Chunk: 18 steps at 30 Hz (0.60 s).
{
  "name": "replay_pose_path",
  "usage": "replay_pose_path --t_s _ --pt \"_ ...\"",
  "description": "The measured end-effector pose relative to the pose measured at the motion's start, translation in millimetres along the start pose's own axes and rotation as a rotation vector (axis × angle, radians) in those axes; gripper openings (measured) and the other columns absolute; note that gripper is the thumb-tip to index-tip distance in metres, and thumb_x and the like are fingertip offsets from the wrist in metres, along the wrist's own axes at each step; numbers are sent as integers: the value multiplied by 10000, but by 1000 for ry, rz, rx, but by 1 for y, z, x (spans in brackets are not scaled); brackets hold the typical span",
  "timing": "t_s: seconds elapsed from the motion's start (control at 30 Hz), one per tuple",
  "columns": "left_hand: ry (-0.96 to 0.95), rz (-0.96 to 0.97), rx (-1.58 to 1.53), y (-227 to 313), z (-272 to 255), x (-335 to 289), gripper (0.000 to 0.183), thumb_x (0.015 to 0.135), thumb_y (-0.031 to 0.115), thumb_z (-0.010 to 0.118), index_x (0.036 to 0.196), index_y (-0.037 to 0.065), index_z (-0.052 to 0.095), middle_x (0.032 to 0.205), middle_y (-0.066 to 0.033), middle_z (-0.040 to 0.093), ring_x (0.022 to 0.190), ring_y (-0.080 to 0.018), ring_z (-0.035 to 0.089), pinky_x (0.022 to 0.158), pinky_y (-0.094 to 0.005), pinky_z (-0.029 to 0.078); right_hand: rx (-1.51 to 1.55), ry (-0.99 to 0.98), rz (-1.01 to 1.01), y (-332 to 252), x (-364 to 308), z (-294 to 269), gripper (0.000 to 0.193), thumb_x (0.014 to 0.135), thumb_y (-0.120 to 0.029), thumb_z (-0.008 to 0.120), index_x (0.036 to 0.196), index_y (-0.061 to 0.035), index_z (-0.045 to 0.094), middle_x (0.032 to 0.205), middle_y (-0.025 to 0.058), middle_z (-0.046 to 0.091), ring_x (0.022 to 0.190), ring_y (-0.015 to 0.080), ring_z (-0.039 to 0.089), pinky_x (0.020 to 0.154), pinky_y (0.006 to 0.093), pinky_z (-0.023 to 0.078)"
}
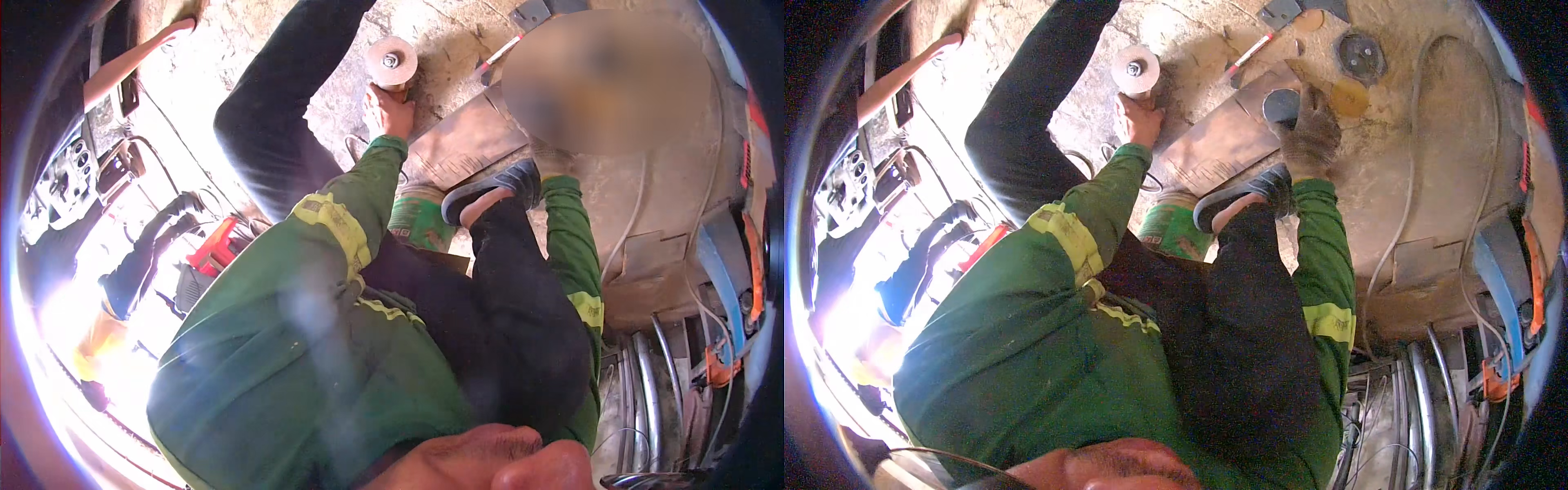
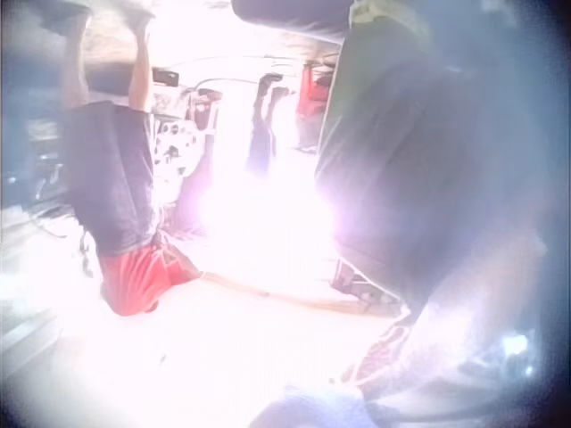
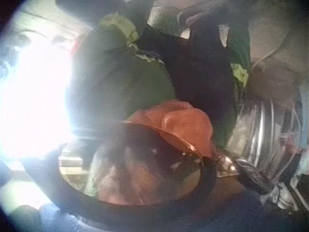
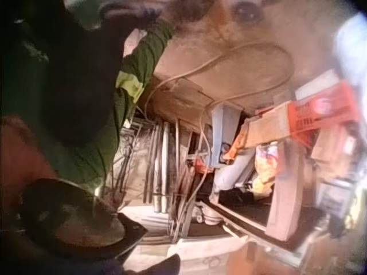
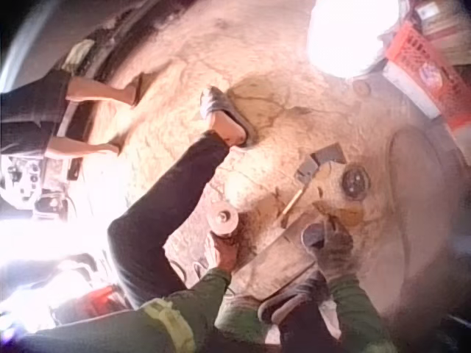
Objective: The person marks a metal disc with a marker and then uses a hand-held grinder to grind the edge of a metal piece while sitting on the floor.
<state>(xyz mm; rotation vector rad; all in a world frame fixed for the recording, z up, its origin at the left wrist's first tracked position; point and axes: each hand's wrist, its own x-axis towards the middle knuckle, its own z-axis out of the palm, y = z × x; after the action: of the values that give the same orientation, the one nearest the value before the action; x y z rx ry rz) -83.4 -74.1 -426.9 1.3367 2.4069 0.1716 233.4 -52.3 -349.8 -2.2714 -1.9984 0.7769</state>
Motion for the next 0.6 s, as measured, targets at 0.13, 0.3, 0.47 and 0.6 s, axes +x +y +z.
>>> replay_pose_path --t_s 0.13,0.3,0.47,0.6 --pt "10 -24 -113 -13 11 10 663 564 163 835 1067 -86 483 1058 -234 618 967 -366 626 870 -444 519 28 83 -8 15 -1 20 842 706 -423 843 1393 -74 503 1361 184 571 1239 359 572 1039 461 468" --pt "-249 -118 -270 50 -24 -5 662 580 212 821 1075 -101 514 1006 -229 640 907 -333 640 803 -427 534 55 151 156 10 -7 20 833 735 -449 824 1401 -69 500 1361 190 576 1235 373 573 1040 458 461" --pt "-538 63 -257 128 -106 -47 654 631 277 801 1119 -85 558 996 -285 687 927 -407 694 829 -450 545 264 472 155 -4 -14 8 739 788 -427 792 1378 -65 534 1317 181 613 1220 393 579 988 441 493" --pt "-774 218 -327 197 -129 -73 662 641 295 822 1133 -79 587 1044 -236 690 948 -319 687 839 -404 541 864 73 -1 15 -46 16 608 914 -378 693 1379 -20 534 1328 197 609 1262 383 560 1030 420 474"
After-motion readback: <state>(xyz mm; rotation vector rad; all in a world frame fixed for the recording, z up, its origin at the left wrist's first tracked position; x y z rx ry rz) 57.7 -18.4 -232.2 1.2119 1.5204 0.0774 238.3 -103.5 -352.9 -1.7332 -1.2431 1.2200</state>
